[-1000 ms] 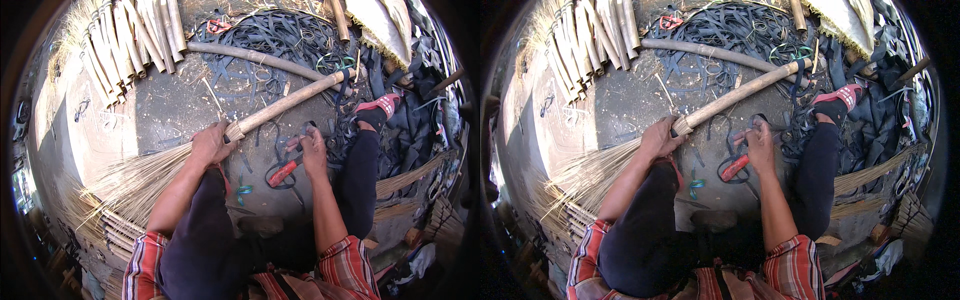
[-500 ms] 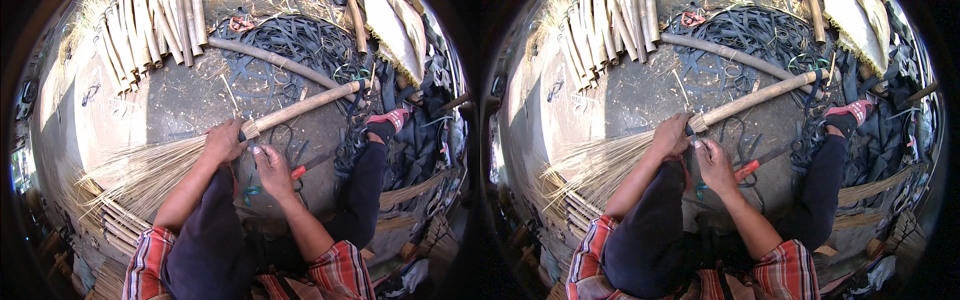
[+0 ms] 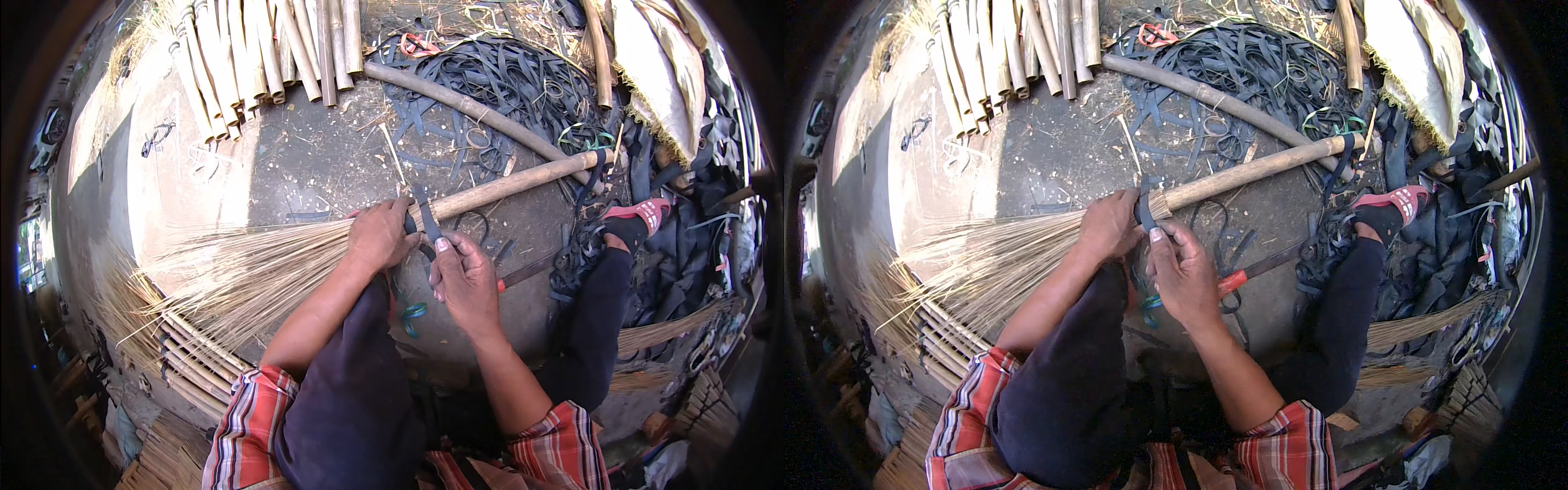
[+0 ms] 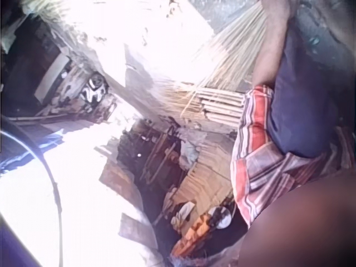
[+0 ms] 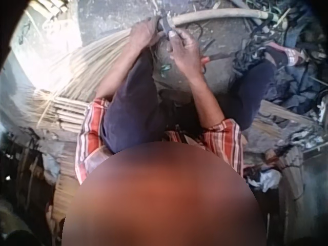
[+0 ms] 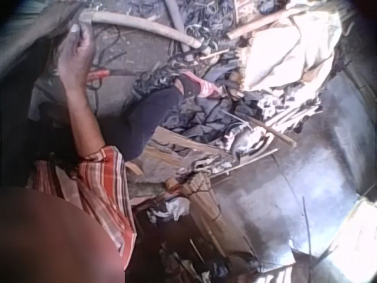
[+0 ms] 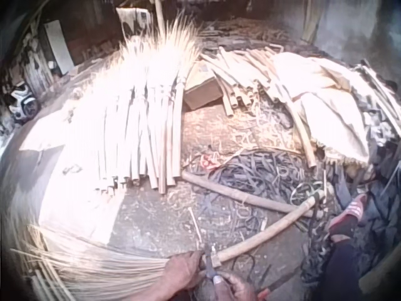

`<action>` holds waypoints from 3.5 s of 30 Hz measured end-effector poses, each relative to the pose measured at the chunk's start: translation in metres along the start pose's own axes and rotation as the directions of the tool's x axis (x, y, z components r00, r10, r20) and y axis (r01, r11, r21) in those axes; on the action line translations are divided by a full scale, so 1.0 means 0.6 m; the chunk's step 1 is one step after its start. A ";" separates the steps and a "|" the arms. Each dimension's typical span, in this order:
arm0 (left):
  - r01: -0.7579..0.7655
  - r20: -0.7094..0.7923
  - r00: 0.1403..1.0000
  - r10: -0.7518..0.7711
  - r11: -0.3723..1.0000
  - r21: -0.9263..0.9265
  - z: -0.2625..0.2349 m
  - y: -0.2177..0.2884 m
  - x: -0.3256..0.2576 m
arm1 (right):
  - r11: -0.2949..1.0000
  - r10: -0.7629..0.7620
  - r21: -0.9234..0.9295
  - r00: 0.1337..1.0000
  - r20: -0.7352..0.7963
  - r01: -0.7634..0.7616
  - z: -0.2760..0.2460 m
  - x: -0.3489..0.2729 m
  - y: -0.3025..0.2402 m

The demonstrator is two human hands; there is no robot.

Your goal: The person gathers bundles of thin sticks, aligns them, and wraps them with black strips to form a broom head. They then attach the bundle to a wooden handle and continue wrapping to secure it.

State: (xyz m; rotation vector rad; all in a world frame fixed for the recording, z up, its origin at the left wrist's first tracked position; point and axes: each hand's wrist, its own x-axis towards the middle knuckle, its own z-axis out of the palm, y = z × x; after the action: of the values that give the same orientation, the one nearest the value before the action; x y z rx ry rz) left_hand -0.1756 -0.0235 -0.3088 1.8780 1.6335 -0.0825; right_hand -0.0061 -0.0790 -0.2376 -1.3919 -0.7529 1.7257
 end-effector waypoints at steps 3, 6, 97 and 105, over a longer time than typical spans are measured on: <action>0.015 0.047 0.999 -0.015 1.000 0.011 0.001 -0.005 0.003 | 0.991 0.114 -0.060 0.993 -0.043 -0.117 -0.007 0.005 0.043; -0.010 0.042 0.999 0.009 1.000 0.019 0.005 -0.009 0.004 | 0.981 0.115 -0.144 0.989 -0.098 -0.128 -0.013 -0.006 0.078; -0.035 0.045 0.999 0.027 0.981 0.191 0.045 0.012 0.006 | 0.849 -0.036 -0.520 0.971 -0.238 -0.096 -0.030 0.104 0.136; -0.029 0.125 0.992 0.011 0.990 0.139 0.027 0.006 0.020 | 0.892 -0.043 -0.451 0.985 -0.166 -0.037 -0.043 0.042 0.141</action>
State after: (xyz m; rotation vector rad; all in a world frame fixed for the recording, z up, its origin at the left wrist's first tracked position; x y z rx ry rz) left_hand -0.1641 -0.0210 -0.3258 1.9524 1.5595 -0.3070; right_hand -0.0005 -0.1025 -0.3264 -1.8236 -1.1073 1.4529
